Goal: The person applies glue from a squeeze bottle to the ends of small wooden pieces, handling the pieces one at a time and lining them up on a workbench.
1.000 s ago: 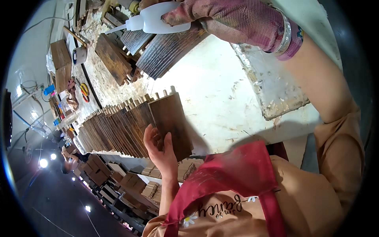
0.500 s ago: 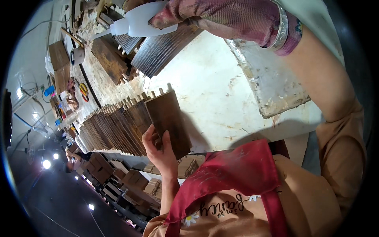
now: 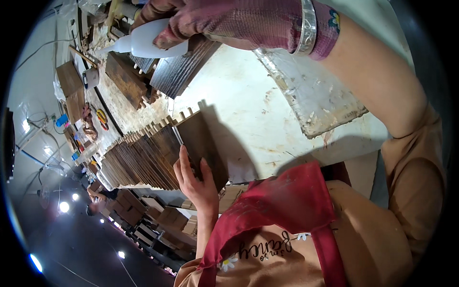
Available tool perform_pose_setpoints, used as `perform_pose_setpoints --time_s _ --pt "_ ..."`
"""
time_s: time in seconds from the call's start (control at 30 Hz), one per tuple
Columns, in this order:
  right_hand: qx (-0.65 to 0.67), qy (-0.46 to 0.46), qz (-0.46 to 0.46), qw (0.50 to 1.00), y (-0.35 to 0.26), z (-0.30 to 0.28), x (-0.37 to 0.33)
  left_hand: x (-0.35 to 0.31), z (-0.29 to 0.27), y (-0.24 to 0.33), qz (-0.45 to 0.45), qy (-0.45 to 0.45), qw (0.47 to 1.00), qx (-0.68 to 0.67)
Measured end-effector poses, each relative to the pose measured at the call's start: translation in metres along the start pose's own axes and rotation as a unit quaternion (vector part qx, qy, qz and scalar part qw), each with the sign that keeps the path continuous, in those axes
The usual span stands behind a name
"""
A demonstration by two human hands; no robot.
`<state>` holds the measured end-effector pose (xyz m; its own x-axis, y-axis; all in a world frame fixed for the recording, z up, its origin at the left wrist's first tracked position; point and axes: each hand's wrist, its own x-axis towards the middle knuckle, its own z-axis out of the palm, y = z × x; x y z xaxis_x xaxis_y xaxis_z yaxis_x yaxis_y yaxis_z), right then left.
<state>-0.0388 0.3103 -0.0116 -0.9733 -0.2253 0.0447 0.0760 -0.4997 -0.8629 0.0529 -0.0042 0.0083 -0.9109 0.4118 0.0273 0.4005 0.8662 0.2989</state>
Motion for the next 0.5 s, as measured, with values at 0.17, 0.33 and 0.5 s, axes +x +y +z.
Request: perform_pose_setpoints --time_s 0.17,0.33,0.5 --pt "-0.006 0.007 -0.006 1.000 0.0039 -0.0017 -0.0027 -0.0004 0.0018 0.0026 0.033 -0.005 0.999 0.030" --pt "-0.009 0.013 -0.013 1.000 0.0077 -0.0020 -0.0057 -0.0004 0.0035 0.0006 0.053 -0.016 0.997 0.048" --pt "-0.010 0.016 -0.018 1.000 0.0103 -0.0020 -0.0059 0.0013 0.0066 -0.0022 0.056 0.012 0.996 0.070"
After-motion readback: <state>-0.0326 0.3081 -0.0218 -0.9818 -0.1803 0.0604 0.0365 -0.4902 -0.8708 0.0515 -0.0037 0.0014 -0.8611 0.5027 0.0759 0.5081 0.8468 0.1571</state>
